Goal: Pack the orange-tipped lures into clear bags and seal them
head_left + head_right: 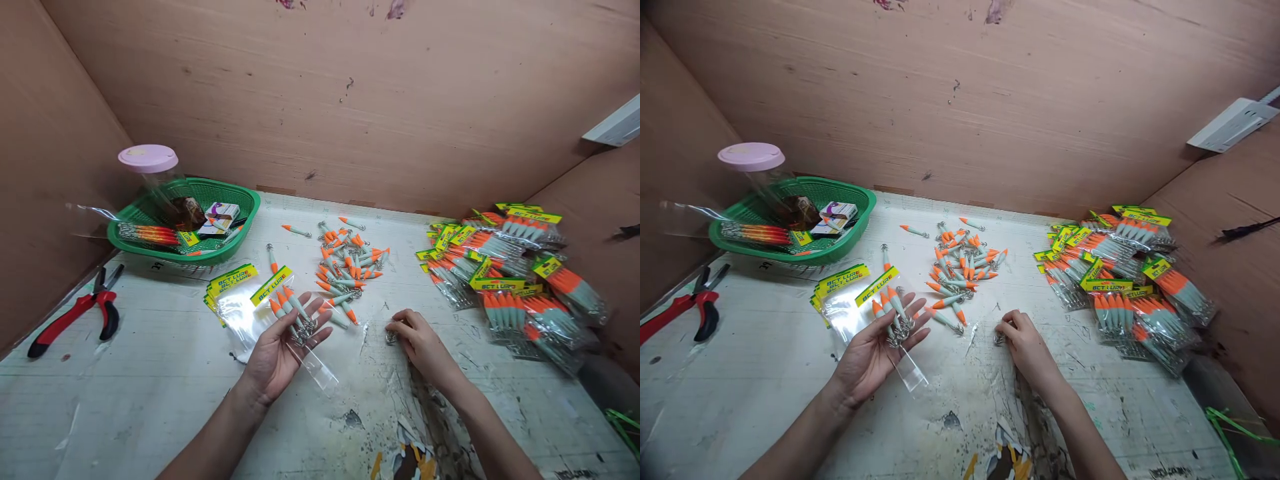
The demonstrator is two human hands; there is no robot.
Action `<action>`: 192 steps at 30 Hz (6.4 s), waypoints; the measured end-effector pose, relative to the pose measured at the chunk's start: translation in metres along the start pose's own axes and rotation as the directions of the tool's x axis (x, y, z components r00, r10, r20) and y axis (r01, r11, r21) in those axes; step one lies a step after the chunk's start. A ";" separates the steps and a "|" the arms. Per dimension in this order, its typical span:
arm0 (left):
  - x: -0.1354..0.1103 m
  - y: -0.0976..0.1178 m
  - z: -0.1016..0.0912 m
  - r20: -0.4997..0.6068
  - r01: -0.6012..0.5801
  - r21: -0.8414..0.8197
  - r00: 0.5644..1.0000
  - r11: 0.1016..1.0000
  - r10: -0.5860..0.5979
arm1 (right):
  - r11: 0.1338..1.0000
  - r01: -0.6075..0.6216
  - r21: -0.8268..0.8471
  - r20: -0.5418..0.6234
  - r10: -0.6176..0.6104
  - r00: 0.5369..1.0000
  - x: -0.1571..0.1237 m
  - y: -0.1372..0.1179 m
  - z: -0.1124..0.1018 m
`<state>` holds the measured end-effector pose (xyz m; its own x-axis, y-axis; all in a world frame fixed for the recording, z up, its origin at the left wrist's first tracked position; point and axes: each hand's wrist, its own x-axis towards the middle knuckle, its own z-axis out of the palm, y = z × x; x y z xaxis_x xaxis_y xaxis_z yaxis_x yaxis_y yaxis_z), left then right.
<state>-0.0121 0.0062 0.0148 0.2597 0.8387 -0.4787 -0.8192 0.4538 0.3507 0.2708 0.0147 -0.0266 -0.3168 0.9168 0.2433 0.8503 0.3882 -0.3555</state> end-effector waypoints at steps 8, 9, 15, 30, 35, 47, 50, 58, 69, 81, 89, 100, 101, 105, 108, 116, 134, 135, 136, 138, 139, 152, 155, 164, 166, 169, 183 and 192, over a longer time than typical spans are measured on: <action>0.002 -0.003 0.000 -0.044 -0.025 -0.027 0.999 0.999 0.024 | 0.994 -0.094 0.051 -0.064 0.097 0.993 -0.017 -0.018 0.007; 0.002 -0.004 0.000 -0.062 -0.036 -0.039 0.998 0.999 0.034 | 0.994 -0.084 0.070 -0.070 0.089 0.994 -0.016 -0.022 0.005; 0.004 -0.004 0.000 -0.108 -0.028 -0.027 0.994 0.999 0.025 | 0.890 0.074 0.449 0.020 -0.093 0.995 -0.017 -0.071 -0.063; -0.001 -0.010 0.004 -0.073 0.068 0.034 0.995 0.997 -0.066 | 0.905 0.425 0.004 -0.237 -0.412 0.880 0.011 -0.126 -0.018; -0.003 -0.012 0.003 -0.043 0.081 0.035 0.996 0.996 -0.079 | 0.918 0.383 0.099 -0.280 -0.344 0.897 0.012 -0.127 -0.011; -0.003 -0.003 0.002 0.006 -0.012 -0.042 1.000 0.999 0.012 | 0.924 0.137 0.357 -0.210 -0.063 0.976 0.048 -0.099 -0.024; -0.003 0.012 0.002 -0.001 -0.108 -0.124 0.994 0.986 0.109 | 0.993 0.082 0.083 -0.088 -0.074 0.993 0.064 -0.076 -0.013; 0.001 0.035 -0.008 0.071 -0.271 -0.274 0.951 0.923 0.301 | 0.988 0.101 -0.114 0.179 -0.080 0.981 0.065 -0.086 0.027; 0.001 0.029 0.001 -0.031 -0.195 -0.222 0.981 0.956 0.193 | 0.949 0.295 0.110 0.241 -0.313 0.919 0.030 -0.087 0.026; 0.005 0.014 -0.003 -0.096 -0.141 0.007 0.985 0.990 0.141 | 0.834 0.357 0.419 0.142 -0.449 0.882 0.012 -0.100 -0.085; 0.003 0.004 0.001 -0.088 -0.027 0.096 0.996 0.995 0.035 | 0.888 0.451 0.091 -0.050 -0.448 0.893 0.024 -0.127 -0.037; 0.001 -0.001 -0.003 -0.020 0.033 0.126 0.999 0.991 -0.030 | 0.870 0.457 0.184 -0.084 -0.449 0.889 0.018 -0.108 -0.030; 0.001 -0.001 -0.003 -0.010 0.043 0.137 0.999 0.990 -0.042 | 0.873 0.456 0.174 -0.098 -0.446 0.890 0.019 -0.108 -0.029; 0.000 -0.002 -0.005 0.023 0.062 0.159 0.998 0.985 -0.066 | 0.874 0.478 0.091 -0.139 -0.464 0.875 0.019 -0.108 -0.028; 0.000 -0.002 -0.005 0.062 0.063 0.190 0.995 0.980 -0.076 | 0.863 0.505 0.032 -0.142 -0.496 0.857 0.017 -0.109 -0.025; -0.005 -0.003 -0.001 0.083 0.093 0.253 0.990 0.963 -0.118 | 0.916 0.327 0.232 -0.280 -0.259 0.924 0.015 -0.114 -0.015; -0.002 -0.030 -0.010 0.059 0.204 0.659 0.945 0.724 -0.320 | 0.828 -0.077 0.555 -0.243 0.250 0.937 -0.061 -0.116 0.028; -0.006 -0.035 -0.013 0.066 0.139 0.714 0.962 0.686 -0.264 | 0.797 -0.121 0.592 -0.219 0.303 0.927 -0.066 -0.115 0.033; -0.011 -0.039 -0.017 0.076 0.044 0.781 0.983 0.623 -0.165 | 0.765 -0.161 0.624 -0.188 0.347 0.919 -0.071 -0.114 0.037; -0.024 -0.051 -0.027 0.148 -0.192 0.914 0.978 0.357 0.147 | 0.708 -0.223 0.670 -0.118 0.398 0.910 -0.080 -0.113 0.044; -0.031 -0.056 -0.031 0.207 -0.257 0.957 0.930 0.137 0.303 | 0.691 -0.243 0.681 -0.088 0.407 0.909 -0.083 -0.113 0.046; -0.032 -0.085 -0.040 0.857 -0.595 0.490 0.464 -0.637 0.226 | 0.713 -0.241 0.659 -0.151 0.439 0.886 -0.087 -0.117 0.050; -0.031 -0.086 -0.041 0.846 -0.582 0.497 0.488 -0.644 0.213 | 0.735 -0.235 0.636 -0.184 0.440 0.879 -0.085 -0.118 0.051; -0.025 -0.088 -0.044 0.782 -0.455 0.543 0.581 -0.706 0.227 | 0.783 -0.180 0.595 -0.223 0.376 0.899 -0.084 -0.115 0.053; -0.023 -0.088 -0.045 0.781 -0.454 0.540 0.585 -0.709 0.220 | 0.789 -0.191 0.584 -0.226 0.384 0.895 -0.083 -0.114 0.057; -0.022 -0.088 -0.045 0.780 -0.452 0.534 0.590 -0.714 0.210 | 0.796 -0.215 0.566 -0.217 0.395 0.893 -0.080 -0.115 0.062; -0.064 -0.083 -0.062 0.047 -0.121 0.973 0.937 0.195 0.347 | 0.869 0.131 0.477 -0.012 -0.143 0.990 -0.078 -0.130 0.024; -0.052 -0.085 -0.075 -0.044 -0.106 0.869 0.957 0.483 0.288 | 0.902 0.094 0.422 0.056 -0.129 0.990 -0.068 -0.130 0.058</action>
<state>0.0057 -0.0986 -0.0507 -0.0103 0.9199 -0.3921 0.0209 0.3923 0.9196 0.1574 -0.0928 -0.0493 -0.4471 0.8627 0.2365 0.5598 0.4761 -0.6782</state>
